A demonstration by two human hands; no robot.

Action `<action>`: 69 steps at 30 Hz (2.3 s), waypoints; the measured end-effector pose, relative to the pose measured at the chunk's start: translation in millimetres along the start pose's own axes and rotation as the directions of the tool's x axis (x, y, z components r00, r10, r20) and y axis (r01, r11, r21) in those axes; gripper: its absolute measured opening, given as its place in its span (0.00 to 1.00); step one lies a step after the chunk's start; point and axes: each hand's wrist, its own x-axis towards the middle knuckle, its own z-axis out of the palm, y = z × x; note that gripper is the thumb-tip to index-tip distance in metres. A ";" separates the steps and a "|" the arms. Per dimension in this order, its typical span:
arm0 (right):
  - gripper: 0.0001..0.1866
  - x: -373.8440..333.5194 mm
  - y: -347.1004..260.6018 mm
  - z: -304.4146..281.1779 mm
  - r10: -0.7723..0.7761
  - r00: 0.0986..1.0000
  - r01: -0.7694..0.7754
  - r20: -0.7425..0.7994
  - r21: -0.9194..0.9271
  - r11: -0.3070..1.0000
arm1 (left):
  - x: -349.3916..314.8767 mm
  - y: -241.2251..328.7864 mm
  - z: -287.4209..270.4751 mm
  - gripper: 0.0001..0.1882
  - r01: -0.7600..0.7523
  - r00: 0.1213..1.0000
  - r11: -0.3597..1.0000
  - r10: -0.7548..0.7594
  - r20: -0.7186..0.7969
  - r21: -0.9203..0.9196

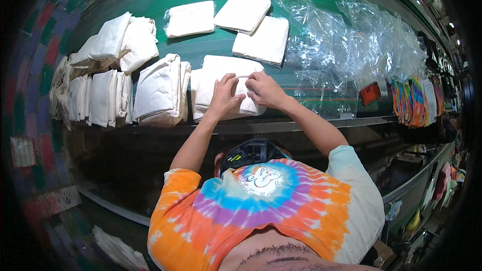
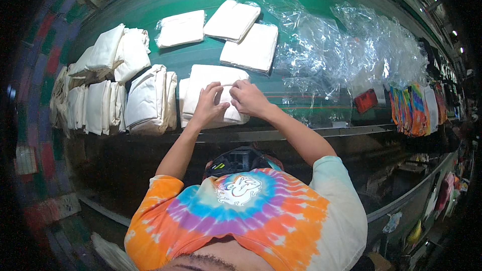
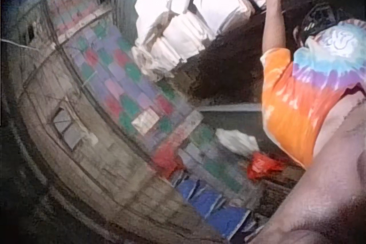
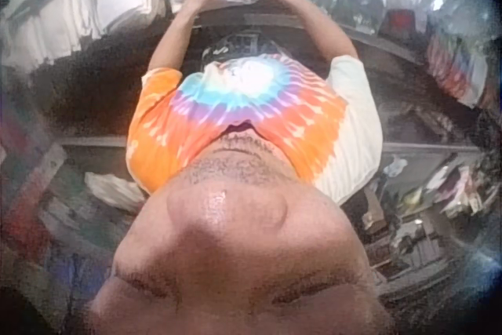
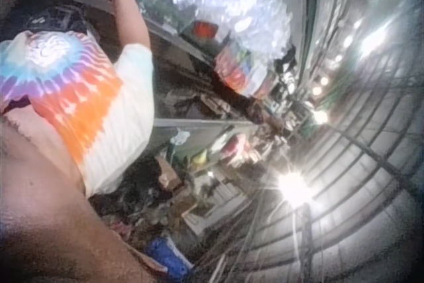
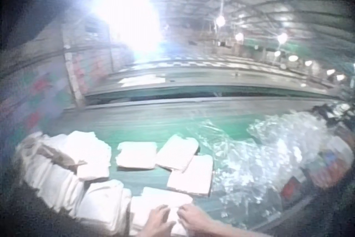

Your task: The person places folded white textile bundles into clear plastic bags on a conveyor belt, seals each bag, and stacks the packaged items. The person handles the bundles one at a time and arranges them in neat stacks on the belt.

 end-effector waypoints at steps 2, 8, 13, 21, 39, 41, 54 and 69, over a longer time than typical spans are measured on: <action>0.17 5.8 -4.3 6.1 0.120 0.984 -0.108 0.130 -0.095 0.990 | -0.9 -0.4 4.6 0.32 0.028 1.000 0.999 -0.028 -0.001 -0.017; 0.18 25.3 -4.7 -2.1 0.090 0.953 -0.017 0.291 -0.242 0.970 | -7.3 7.7 21.0 0.26 0.040 0.996 0.998 -0.036 -0.086 0.046; 0.19 24.8 1.1 -10.2 0.152 0.890 -0.222 0.431 0.117 0.968 | -15.8 7.1 18.3 0.23 -0.025 0.997 0.999 0.027 -0.077 0.026; 0.19 15.3 5.8 1.0 0.304 0.872 -0.448 0.385 0.375 0.811 | -22.6 26.7 29.8 0.18 0.028 0.992 0.989 -0.009 -0.130 0.145; 0.12 11.5 -1.5 21.4 0.482 0.809 -0.564 0.337 0.675 0.476 | -23.0 12.5 23.5 0.15 0.001 0.976 0.989 -0.033 -0.213 -0.146; 0.13 8.1 -1.1 20.3 0.464 0.801 -0.549 0.377 0.772 0.321 | -15.1 7.2 18.2 0.14 0.005 0.987 0.992 -0.025 -0.157 -0.124; 0.14 29.9 -8.3 24.4 0.446 0.840 -0.543 0.309 0.480 0.689 | -10.5 -21.5 19.0 0.26 -0.044 0.997 0.936 0.019 -0.074 -0.349; 0.12 26.7 4.2 -10.2 0.199 0.928 -0.372 0.316 0.833 0.410 | 1.6 -50.6 14.5 0.07 0.036 0.987 0.780 -0.124 -0.098 -0.625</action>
